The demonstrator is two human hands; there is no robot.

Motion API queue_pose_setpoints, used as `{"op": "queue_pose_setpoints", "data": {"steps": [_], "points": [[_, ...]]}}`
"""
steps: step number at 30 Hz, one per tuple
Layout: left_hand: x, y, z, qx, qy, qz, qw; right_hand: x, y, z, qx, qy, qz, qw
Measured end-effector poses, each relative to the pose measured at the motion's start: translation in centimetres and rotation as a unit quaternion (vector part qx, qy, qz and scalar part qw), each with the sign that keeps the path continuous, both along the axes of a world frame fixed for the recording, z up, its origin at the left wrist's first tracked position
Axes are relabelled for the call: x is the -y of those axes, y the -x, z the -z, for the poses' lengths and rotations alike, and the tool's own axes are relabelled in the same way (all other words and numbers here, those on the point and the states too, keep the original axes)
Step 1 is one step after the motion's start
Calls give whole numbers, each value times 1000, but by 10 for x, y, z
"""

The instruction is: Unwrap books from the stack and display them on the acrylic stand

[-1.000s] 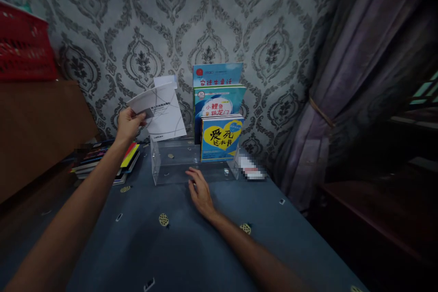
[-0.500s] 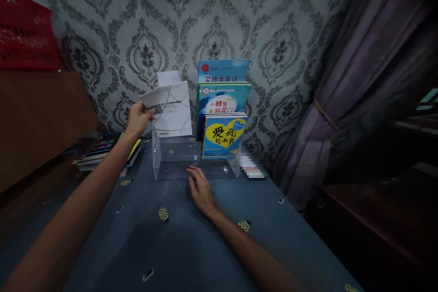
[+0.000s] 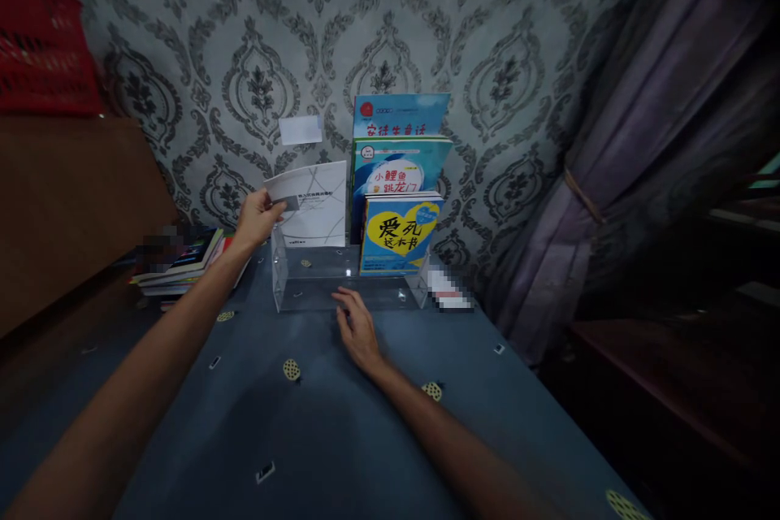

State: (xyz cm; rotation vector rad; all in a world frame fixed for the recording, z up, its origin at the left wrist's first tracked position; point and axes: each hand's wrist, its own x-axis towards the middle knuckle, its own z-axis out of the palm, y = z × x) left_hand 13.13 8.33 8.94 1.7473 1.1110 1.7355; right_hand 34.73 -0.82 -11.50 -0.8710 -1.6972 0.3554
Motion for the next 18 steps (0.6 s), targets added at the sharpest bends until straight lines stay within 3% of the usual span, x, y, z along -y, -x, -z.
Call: {"op": "queue_pose_setpoints", "data": {"steps": [10, 18], "points": [[12, 19, 22, 23, 69, 33, 997, -2, 0, 2, 6, -1, 3, 1000], [13, 23, 48, -63, 67, 34, 995, -1, -1, 1, 7, 3, -1, 1000]]}}
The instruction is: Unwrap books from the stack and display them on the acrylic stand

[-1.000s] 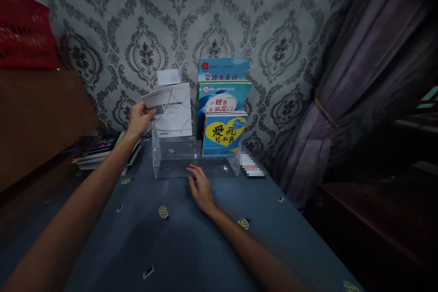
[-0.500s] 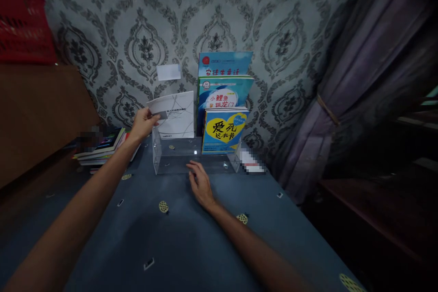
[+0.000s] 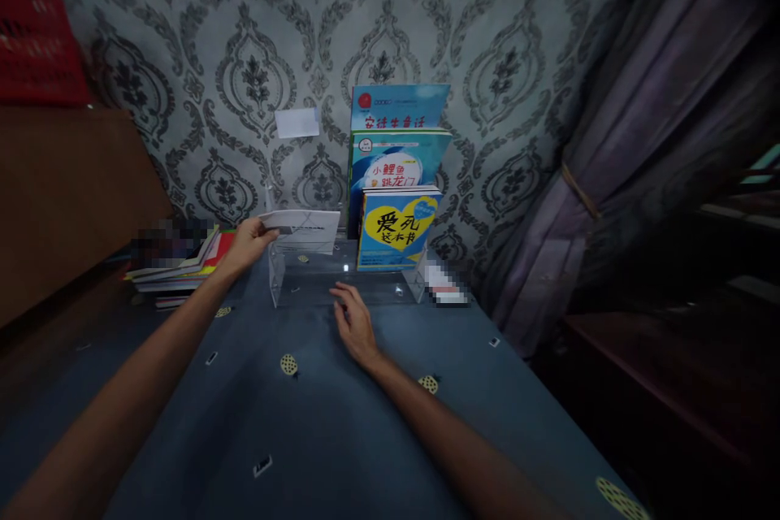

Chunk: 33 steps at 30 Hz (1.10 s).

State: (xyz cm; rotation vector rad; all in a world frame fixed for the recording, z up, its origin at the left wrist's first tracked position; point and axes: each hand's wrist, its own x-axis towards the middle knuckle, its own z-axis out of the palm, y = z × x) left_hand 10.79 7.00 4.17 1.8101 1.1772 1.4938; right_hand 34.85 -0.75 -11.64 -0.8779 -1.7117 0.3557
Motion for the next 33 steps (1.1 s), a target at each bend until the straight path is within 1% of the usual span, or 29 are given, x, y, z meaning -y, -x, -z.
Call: {"op": "queue_pose_setpoints", "data": {"steps": [2, 4, 7, 10, 13, 15, 17, 20, 23, 26, 28, 33], "points": [[2, 1, 1, 17, -11, -33, 999, 0, 0, 0, -1, 0, 1, 1000], [4, 2, -3, 68, -31, -72, 995, 0, 0, 0, -1, 0, 0, 1000], [6, 2, -23, 168, -95, -86, 977, 0, 0, 0, -3, -5, 0, 1000], [6, -1, -51, 211, -168, -87, 959, -1, 1, 1, -6, -6, 2, 1000], [1, -4, -72, 198, -202, -97, 954, -2, 1, 3, -5, -7, 5, 1000], [-5, -7, -79, 177, -211, -100, 956, -3, 0, 3, -5, -10, 6, 1000], [-11, -10, -81, 155, -213, -100, 960, -3, 0, 4, -3, -12, 4, 1000], [-18, -14, -78, 125, -197, -94, 968, -3, -1, 4, -2, -14, 1, 1000], [-18, -15, -73, 105, -184, -93, 973, -3, -1, 3, -3, -14, 2, 1000], [-16, -14, -73, 96, -187, -93, 973, -2, 0, 3, -2, -10, 2, 1000], [-15, -13, -77, 88, -188, -88, 974, -2, 0, 3, -4, -8, 1, 1000], [-12, -18, -95, 69, -197, -78, 975, -2, 0, 1, -6, -5, 0, 1000]]}}
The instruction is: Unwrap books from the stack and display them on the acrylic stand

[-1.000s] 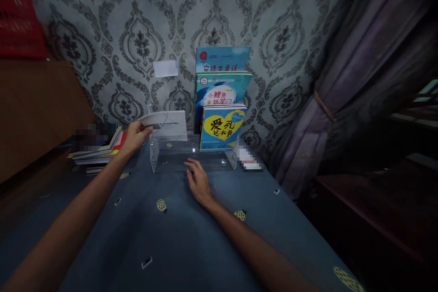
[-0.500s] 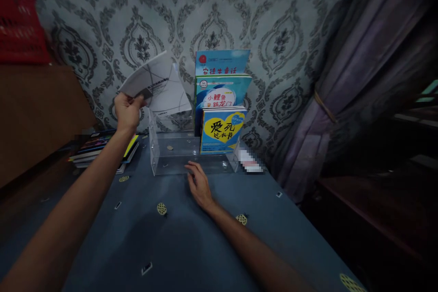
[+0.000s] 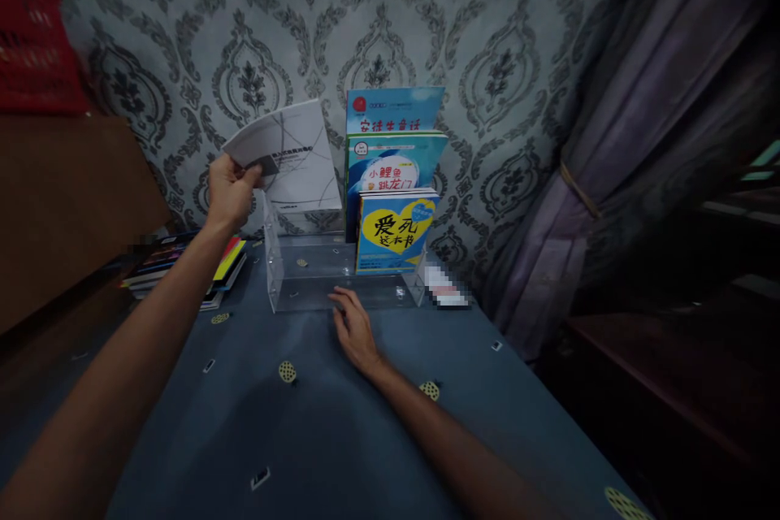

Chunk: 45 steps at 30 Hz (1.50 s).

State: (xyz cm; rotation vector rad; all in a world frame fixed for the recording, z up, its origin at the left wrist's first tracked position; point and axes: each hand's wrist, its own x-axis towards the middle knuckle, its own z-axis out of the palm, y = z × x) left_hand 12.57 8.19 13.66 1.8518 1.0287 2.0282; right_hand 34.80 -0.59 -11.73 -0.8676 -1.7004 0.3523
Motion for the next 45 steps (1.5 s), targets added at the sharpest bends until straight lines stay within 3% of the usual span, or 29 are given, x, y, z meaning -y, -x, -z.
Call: {"op": "queue_pose_setpoints", "data": {"steps": [4, 10, 13, 19, 23, 29, 45], "points": [[1, -8, -4, -10, 13, 6, 1000, 1, 0, -1, 1, 6, 1, 1000], [-5, -10, 7, -32, 30, -8, 999, 1, -1, -1, 4, 1, -2, 1000], [-7, -5, 16, -32, 44, -4, 999, 1, -1, -1, 5, 5, -3, 1000], [-2, 4, 45, -49, 147, 42, 987, 1, 0, 0, 7, 7, 1, 1000], [9, 4, 56, -45, 134, 66, 988, 1, 0, 1, 5, 2, 7, 1000], [33, 5, 65, -127, 111, 63, 984, 0, -1, 0, 12, -4, 8, 1000], [50, 8, 73, -99, 84, 62, 990, 0, -2, 0, 11, -7, 6, 1000]]}}
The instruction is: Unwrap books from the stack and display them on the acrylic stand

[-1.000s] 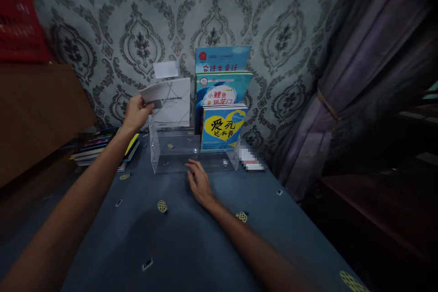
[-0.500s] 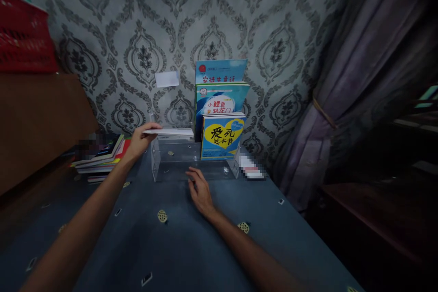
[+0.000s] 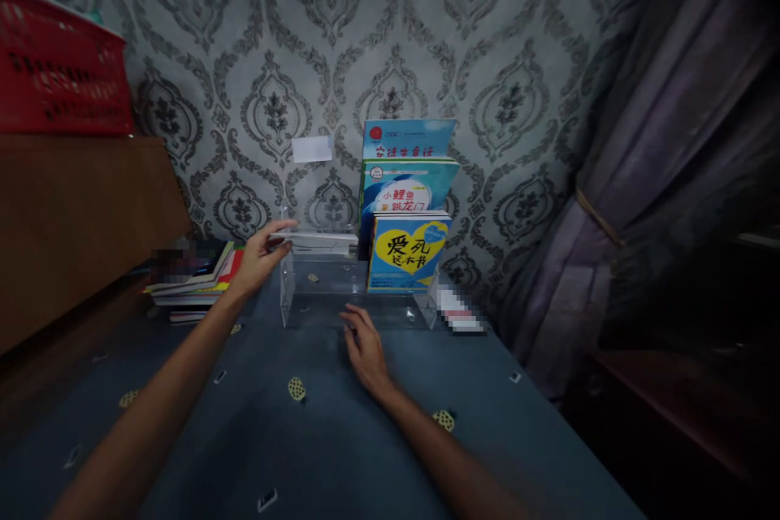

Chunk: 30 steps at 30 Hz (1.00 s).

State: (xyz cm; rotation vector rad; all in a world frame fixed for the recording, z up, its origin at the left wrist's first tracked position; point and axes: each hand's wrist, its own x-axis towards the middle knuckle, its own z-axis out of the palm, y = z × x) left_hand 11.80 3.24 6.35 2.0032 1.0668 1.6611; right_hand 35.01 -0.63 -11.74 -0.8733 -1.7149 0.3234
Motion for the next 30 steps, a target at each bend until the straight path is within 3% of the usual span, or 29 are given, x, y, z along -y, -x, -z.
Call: {"op": "queue_pose_setpoints", "data": {"steps": [6, 14, 20, 30], "points": [[-6, 2, 3, 9, -14, -23, 1000, 2, 1, -1, 2, 0, 1, 1000], [-23, -10, -15, 44, -55, -58, 996, -1, 2, 3, -4, -10, 12, 1000], [-44, -17, -38, 117, -32, -71, 990, -1, 0, 4, -2, -14, 5, 1000], [-73, -16, -82, 92, -116, -119, 982, 1, 0, 2, -2, -5, 4, 1000]]}}
